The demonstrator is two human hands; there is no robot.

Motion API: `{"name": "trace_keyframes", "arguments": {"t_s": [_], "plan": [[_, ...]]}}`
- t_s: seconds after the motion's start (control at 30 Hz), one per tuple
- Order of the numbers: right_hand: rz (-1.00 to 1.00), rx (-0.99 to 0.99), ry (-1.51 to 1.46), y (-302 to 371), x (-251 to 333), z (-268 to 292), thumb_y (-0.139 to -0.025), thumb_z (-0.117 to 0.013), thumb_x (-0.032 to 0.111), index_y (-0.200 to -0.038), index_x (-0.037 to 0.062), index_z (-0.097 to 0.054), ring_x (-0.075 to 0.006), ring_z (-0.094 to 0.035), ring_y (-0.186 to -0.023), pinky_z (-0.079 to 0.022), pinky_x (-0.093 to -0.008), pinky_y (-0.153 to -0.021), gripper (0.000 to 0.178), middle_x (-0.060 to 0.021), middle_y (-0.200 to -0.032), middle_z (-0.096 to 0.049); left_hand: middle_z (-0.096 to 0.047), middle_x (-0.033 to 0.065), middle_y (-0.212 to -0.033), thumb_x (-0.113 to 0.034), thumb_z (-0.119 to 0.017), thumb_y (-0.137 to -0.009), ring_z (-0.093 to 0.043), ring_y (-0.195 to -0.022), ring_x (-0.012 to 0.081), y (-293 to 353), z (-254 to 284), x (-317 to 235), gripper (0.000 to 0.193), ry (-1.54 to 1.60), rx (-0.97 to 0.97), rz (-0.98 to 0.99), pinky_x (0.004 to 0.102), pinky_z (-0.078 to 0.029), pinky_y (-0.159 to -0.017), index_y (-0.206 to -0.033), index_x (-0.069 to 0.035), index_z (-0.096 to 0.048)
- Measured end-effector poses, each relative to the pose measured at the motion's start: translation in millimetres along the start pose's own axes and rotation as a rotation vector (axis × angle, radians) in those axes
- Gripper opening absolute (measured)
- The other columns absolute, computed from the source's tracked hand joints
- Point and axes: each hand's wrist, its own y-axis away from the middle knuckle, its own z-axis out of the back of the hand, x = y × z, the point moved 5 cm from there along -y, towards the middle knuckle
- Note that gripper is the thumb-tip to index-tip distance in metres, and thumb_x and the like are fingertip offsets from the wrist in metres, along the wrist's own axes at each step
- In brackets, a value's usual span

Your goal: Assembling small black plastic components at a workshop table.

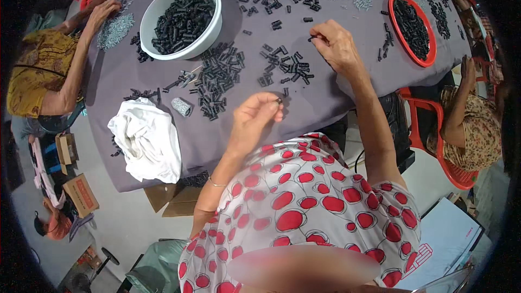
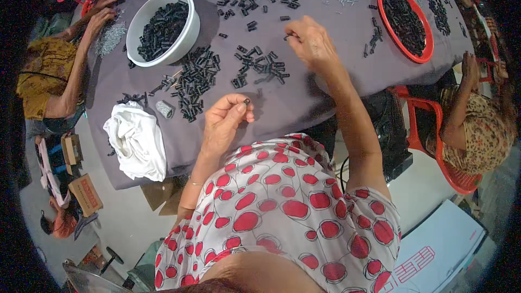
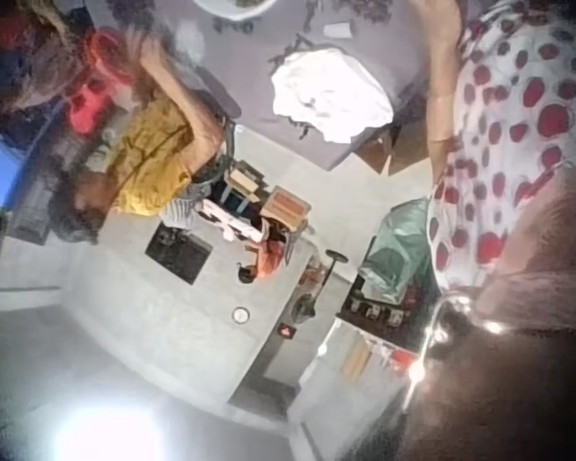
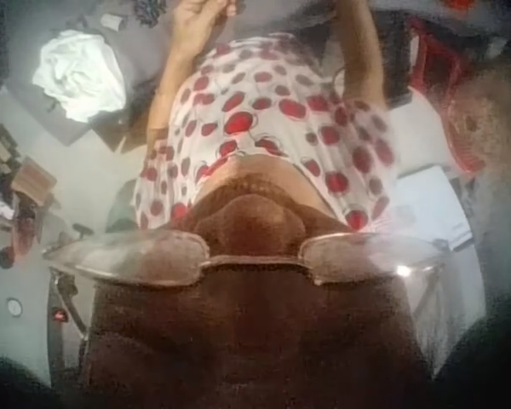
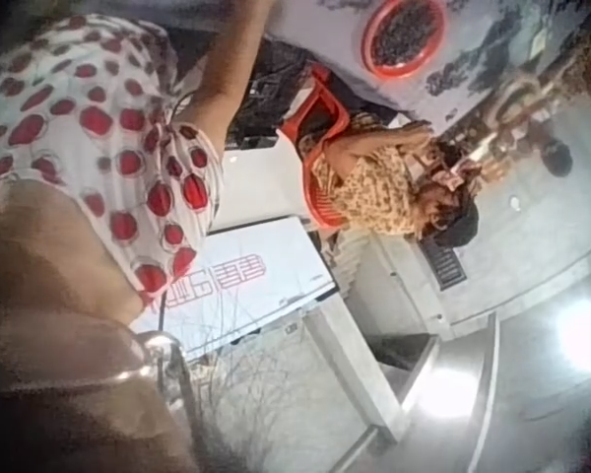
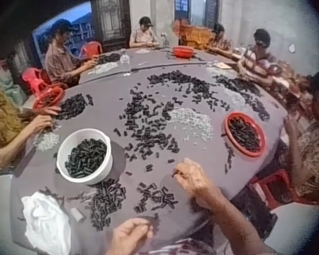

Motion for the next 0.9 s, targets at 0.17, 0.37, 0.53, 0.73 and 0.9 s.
{"name": "trace_keyframes", "arguments": {"t_s": [0.17, 0.37, 0.53, 0.73, 0.9], "plan": [[0.062, -0.006, 0.127, 5.1, 3.1, -4.2, -0.079, -0.061, 0.009, -0.089, 0.004, -0.062, -0.0278, -0.057, -0.071, -0.046, -0.0361, -0.065, 0.011, -0.0114, -0.079, -0.056, -0.063, 0.0084, -0.092, -0.01, -0.056, -0.092, -0.059, -0.076, 0.0122, 2.8, 2.9, 1.8, 0.017, -0.038, 0.009, -0.002, 0.0272, -0.051, -0.073, -0.104, 0.002, -0.058], [0.224, -0.116, 0.064, 25.7, 35.8, 2.6, -0.078, -0.061, 0.006, -0.089, 0.0053, -0.06, -0.0279, -0.059, -0.076, -0.047, -0.0363, -0.065, 0.011, -0.0109, -0.081, -0.059, -0.064, 0.008, -0.092, -0.01, -0.057, -0.091, -0.06, -0.076, 0.0115, 1.5, 4.7, 2.9, 0.017, -0.047, 0.003, -0.011, 0.0258, -0.051, -0.072, -0.105, 0.001, -0.058], [-0.073, 0.213, -0.696, 47.5, 60.1, -1.1, -0.08, -0.064, 0.003, -0.09, 0.0033, -0.063, -0.0086, -0.052, -0.068, -0.042, -0.0227, -0.06, 0.01, -0.0028, -0.083, -0.062, -0.063, 0.0069, -0.09, -0.008, -0.056, -0.092, -0.059, -0.075, 0.0101, -2.5, 3.6, 0.3, 0.016, -0.069, -0.028, 0.01, 0.024, -0.05, -0.07, -0.103, 0.003, -0.058], [-0.143, 0.205, -0.784, 62.5, 82.6, 2.5, -0.08, -0.063, 0.001, -0.09, 0.0024, -0.062, -0.0073, -0.051, -0.069, -0.041, -0.0217, -0.059, 0.011, -0.0008, -0.078, -0.06, -0.062, 0.0074, -0.09, -0.008, -0.057, -0.091, -0.059, -0.074, 0.0105, -1.1, -0.1, 0.0, 0.017, 0.017, -0.032, -0.011, 0.0234, -0.049, -0.069, -0.102, 0.004, -0.057], [-0.032, 0.146, -0.671, 60.6, 93.7, 10.5, -0.077, -0.063, -0.002, -0.088, 0.0023, -0.06, -0.0122, -0.056, -0.068, -0.044, -0.0243, -0.058, 0.012, -0.0045, -0.077, -0.06, -0.062, 0.0057, -0.087, -0.009, -0.057, -0.091, -0.058, -0.073, 0.0091, 5.5, -14.9, -16.6, 0.017, -0.095, -0.084, -0.028, 0.0219, -0.049, -0.068, -0.102, 0.003, -0.058]]}}
